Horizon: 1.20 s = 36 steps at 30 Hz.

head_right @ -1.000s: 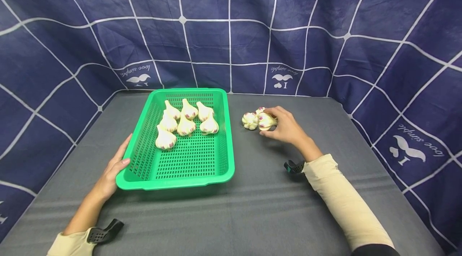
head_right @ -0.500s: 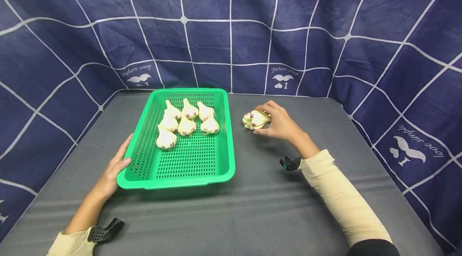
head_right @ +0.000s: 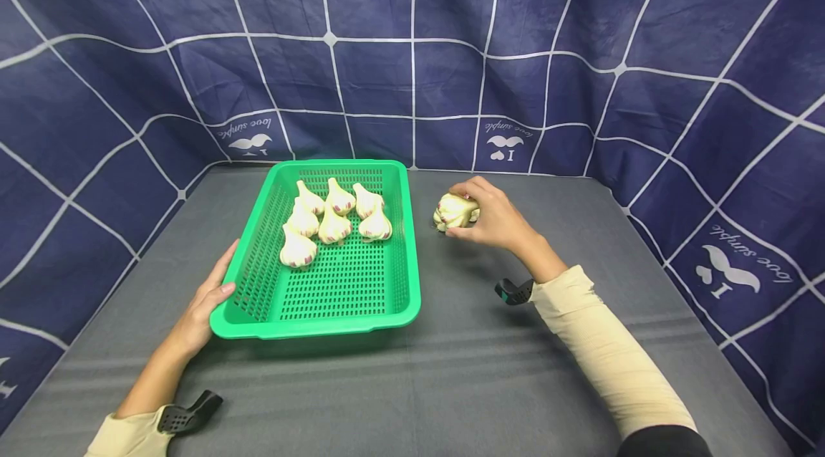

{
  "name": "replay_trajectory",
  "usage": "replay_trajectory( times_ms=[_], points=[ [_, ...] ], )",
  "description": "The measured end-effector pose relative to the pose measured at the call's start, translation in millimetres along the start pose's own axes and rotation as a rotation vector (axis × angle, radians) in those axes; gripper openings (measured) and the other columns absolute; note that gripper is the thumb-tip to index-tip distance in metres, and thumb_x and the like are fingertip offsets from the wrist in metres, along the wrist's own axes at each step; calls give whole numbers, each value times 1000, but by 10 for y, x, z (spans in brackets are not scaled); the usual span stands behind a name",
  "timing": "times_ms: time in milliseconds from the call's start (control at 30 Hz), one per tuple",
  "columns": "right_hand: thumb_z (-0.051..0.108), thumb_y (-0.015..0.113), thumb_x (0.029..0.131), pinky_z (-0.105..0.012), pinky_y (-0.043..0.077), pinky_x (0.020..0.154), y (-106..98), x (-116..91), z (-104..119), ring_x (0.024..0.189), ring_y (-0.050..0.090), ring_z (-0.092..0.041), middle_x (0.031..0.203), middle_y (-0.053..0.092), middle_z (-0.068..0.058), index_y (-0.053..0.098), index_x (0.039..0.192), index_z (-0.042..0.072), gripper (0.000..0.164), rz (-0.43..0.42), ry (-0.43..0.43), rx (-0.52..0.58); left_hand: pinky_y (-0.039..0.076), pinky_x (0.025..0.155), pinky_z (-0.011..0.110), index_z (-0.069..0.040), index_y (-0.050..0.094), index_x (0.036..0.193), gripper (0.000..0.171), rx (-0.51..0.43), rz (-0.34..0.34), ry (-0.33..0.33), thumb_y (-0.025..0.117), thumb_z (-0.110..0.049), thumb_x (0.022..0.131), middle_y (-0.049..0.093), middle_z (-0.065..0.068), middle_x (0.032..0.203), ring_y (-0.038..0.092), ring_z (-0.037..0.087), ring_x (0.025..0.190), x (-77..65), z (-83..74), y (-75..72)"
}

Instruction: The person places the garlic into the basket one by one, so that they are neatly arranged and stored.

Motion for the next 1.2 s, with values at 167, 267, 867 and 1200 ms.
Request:
replay_trajectory(
  times_ms=[167, 267, 867, 1200],
  points=[
    [19, 95, 58, -36, 50, 68, 26, 60, 36, 91, 58, -21, 104, 64, -9, 65, 115, 1, 67, -10, 2, 14, 21, 107, 11, 2, 17, 156, 64, -6, -4, -3, 36, -2, 95, 18, 31, 157, 25, -2, 139, 0, 3, 0],
    [18, 95, 58, -37, 51, 62, 41, 98, 68, 91, 58, -20, 105, 64, -8, 65, 116, 2, 68, -13, 11, 31, 21, 107, 10, 1, 17, 157, 64, -12, -1, -11, 36, -3, 96, 18, 30, 157, 26, -2, 138, 4, 4, 3],
    [15, 95, 57, -38, 49, 75, 132, 341, 260, 95, 58, -20, 106, 65, -6, 68, 110, 6, 60, -6, -11, 119, 21, 107, 10, -2, 17, 157, 66, 11, -2, -26, 38, -7, 96, 19, 28, 158, 25, -2, 138, 5, 6, -8],
    [13, 93, 59, -36, 51, 70, 223, 445, 361, 97, 58, -19, 108, 64, -6, 67, 111, 7, 59, 44, 1, 175, 21, 107, 10, -2, 17, 157, 66, -4, 0, -30, 38, -7, 95, 19, 28, 158, 25, -1, 138, 1, 18, -7]
  ],
)
Point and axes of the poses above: each hand's wrist, its own x-axis towards the middle knuckle, its own y-axis out of the palm, z = x × y, the point moved 5 cm from there along x, towards the middle knuckle
